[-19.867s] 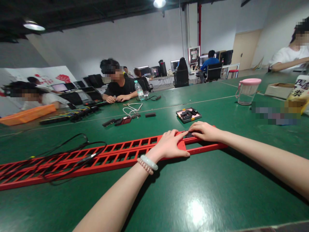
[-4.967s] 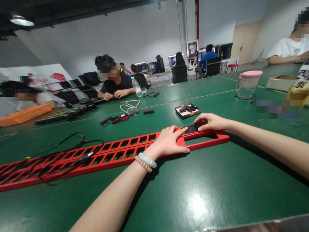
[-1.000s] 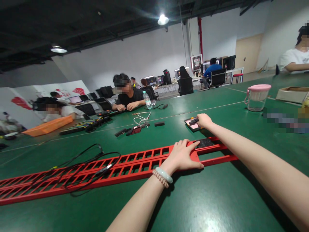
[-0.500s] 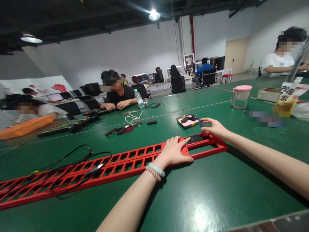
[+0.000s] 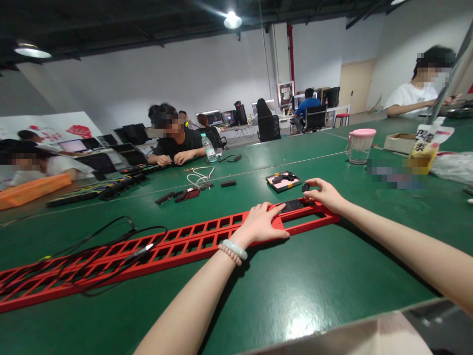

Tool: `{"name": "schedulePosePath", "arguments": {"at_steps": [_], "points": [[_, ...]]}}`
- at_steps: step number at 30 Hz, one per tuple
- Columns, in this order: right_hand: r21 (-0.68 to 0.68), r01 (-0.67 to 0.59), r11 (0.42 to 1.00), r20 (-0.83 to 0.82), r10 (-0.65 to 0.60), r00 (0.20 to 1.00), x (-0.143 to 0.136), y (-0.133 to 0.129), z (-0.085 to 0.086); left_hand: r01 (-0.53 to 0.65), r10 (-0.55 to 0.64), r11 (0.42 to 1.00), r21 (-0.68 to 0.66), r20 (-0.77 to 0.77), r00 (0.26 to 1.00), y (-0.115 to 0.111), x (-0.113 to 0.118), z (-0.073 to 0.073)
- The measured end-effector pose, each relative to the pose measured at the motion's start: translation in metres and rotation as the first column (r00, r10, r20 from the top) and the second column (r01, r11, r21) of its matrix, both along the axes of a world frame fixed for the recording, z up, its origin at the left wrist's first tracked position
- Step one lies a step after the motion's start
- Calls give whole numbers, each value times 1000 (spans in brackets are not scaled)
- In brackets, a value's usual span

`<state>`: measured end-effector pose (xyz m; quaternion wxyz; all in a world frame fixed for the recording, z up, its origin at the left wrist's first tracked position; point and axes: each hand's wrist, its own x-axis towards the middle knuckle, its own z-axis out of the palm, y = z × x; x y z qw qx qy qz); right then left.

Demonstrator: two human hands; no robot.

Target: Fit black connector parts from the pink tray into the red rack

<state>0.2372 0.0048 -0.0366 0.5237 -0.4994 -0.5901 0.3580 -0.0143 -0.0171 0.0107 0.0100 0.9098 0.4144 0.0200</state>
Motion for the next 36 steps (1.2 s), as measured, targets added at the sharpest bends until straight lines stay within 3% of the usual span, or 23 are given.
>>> {"name": "schedulePosePath", "arguments": {"at_steps": [4,7,15,26,31,36], "points": [[2,-50,999,66,49,997,-1,-1,1,0,0,1000,-3,0,1000,0,0,1],[93,-26,995,212,6,977,-2,-1,3,-2,2,1000,-2,0,1000,0,1,1],[222,-78,972,538,-56,841,-2,-5,8,5,-5,1000,2,5,1000,-1,1,2],[139,-80,987,473,5,881,-4,-3,2,-26,26,999,-20,0,1000,-2,1,4],[154,-98,983,541,-1,841,-2,-4,5,-1,2,1000,-13,13,1000,0,0,3],[108,-180,978,554,91,828,5,-6,8,-15,15,1000,-19,1,1000,-1,1,3]]}}
